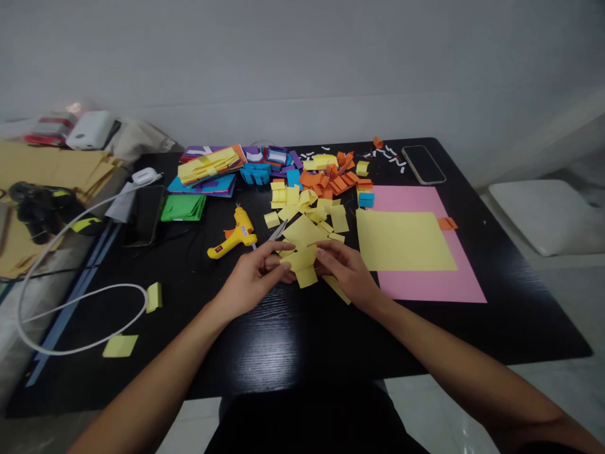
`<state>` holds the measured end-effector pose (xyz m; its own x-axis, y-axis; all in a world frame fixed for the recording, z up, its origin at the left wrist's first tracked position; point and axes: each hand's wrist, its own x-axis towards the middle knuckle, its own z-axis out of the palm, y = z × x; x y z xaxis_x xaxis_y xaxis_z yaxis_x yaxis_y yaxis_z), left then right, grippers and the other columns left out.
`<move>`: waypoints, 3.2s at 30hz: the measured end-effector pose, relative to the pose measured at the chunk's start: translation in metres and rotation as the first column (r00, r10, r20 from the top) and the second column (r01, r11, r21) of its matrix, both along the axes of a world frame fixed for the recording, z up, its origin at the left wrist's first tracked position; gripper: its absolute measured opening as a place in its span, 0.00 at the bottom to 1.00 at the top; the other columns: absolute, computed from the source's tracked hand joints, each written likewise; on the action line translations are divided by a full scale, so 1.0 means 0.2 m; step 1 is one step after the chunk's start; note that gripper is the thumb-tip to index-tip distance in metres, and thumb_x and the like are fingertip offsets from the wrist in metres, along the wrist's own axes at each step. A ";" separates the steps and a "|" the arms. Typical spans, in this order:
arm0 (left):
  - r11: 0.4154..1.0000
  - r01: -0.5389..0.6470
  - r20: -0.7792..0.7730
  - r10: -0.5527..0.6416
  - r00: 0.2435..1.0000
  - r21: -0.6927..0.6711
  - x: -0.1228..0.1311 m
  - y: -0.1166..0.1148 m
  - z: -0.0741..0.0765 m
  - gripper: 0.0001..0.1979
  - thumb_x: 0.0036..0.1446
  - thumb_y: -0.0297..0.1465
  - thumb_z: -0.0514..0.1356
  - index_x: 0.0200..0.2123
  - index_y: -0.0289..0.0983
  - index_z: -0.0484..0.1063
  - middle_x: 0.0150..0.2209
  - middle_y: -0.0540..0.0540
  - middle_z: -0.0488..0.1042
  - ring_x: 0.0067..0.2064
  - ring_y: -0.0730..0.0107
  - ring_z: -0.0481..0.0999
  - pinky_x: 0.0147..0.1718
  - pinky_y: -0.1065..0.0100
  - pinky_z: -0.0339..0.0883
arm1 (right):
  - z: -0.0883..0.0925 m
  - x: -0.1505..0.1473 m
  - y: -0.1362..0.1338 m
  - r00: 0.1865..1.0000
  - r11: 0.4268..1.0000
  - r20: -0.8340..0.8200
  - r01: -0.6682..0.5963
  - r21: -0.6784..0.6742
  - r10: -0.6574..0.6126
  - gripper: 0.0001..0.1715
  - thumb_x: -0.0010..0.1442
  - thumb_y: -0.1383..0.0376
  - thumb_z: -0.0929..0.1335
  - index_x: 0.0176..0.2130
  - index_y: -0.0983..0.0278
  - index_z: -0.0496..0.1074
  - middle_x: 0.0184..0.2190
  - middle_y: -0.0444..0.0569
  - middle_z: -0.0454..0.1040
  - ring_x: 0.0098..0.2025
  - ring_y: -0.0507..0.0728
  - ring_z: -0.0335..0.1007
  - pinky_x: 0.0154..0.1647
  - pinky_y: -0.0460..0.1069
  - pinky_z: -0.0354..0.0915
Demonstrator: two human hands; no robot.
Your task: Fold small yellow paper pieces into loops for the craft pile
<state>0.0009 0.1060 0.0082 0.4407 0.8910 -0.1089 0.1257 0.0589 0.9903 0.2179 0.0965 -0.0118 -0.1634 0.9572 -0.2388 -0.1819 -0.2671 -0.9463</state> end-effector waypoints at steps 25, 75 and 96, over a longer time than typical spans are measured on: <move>0.986 -0.007 -0.185 0.039 0.982 0.169 0.04 -0.04 -0.02 0.13 0.59 0.34 0.68 0.46 0.38 0.74 0.26 0.56 0.67 0.27 0.75 0.67 0.27 0.73 0.62 | 0.03 -0.01 -0.03 0.946 0.964 0.301 -0.186 0.188 0.124 0.17 0.63 0.51 0.72 0.34 0.62 0.78 0.30 0.45 0.77 0.33 0.55 0.70 0.36 0.49 0.66; 0.936 0.044 -0.179 0.020 0.984 0.350 0.02 -0.04 0.00 0.06 0.63 0.25 0.58 0.39 0.36 0.75 0.25 0.54 0.68 0.26 0.76 0.65 0.26 0.74 0.60 | 0.00 -0.01 -0.03 0.988 0.982 0.144 -0.080 0.174 0.055 0.10 0.55 0.60 0.77 0.37 0.61 0.81 0.33 0.46 0.81 0.35 0.54 0.74 0.37 0.49 0.70; 0.907 0.051 -0.287 0.079 0.955 0.419 0.02 -0.04 0.01 0.07 0.67 0.33 0.63 0.39 0.37 0.80 0.27 0.52 0.78 0.26 0.76 0.75 0.27 0.75 0.65 | -0.01 -0.02 -0.04 0.978 0.972 0.208 -0.063 0.227 0.015 0.13 0.56 0.56 0.79 0.38 0.61 0.82 0.30 0.46 0.81 0.30 0.53 0.73 0.33 0.49 0.69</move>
<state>0.0053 0.0983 0.0103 0.4340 0.8879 0.1525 0.4139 -0.3469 0.8417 0.2143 0.0877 -0.0132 -0.1727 0.9840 -0.0443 0.0273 -0.0402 -0.9988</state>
